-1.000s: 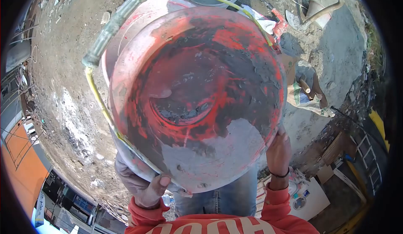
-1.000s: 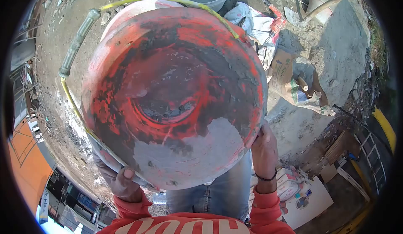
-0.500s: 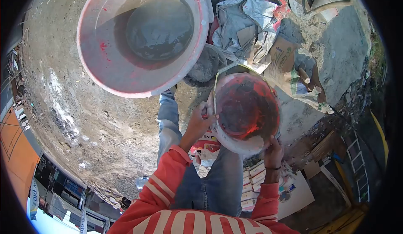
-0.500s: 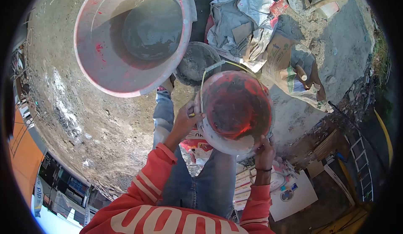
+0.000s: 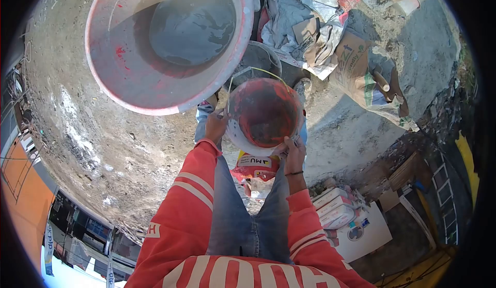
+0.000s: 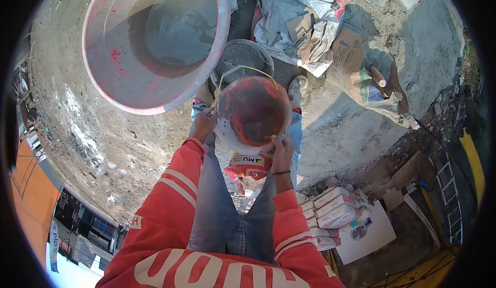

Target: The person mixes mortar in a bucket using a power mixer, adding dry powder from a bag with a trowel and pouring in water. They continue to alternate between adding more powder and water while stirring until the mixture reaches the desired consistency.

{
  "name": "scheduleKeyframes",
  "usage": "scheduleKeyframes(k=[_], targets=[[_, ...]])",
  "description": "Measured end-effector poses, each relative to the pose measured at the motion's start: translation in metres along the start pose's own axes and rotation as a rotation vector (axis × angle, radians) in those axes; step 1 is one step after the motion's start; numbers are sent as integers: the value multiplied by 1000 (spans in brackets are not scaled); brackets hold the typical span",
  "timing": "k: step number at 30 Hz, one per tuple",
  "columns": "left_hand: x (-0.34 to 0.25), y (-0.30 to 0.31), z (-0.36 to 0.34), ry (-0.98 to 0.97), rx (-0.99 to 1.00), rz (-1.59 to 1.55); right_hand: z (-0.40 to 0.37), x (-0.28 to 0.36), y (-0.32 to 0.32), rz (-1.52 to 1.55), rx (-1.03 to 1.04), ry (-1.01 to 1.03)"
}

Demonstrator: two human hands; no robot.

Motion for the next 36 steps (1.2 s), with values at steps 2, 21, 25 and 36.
scheduleKeyframes(k=[2,21,25,36], targets=[[10,-1,12,-19,-14,42,0,4,-14,-12,-22,54],[20,-22,65,-61,135,122,-26,45,-70,65,-41,103],[55,-39,91,-139,29,225,-15,35,-56,22,-69,117],[3,-20,49,-35,166,161,-11,33,-45,-24,-69,161]])
Point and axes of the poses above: each hand's wrist, its own z-axis towards the middle knuckle, its own y-axis out of the back of the hand, x = y × z, the point moved 7 cm from there along z, towards the middle knuckle, and after that the axes turned 7 degrees about z, right-handed, at the moved point
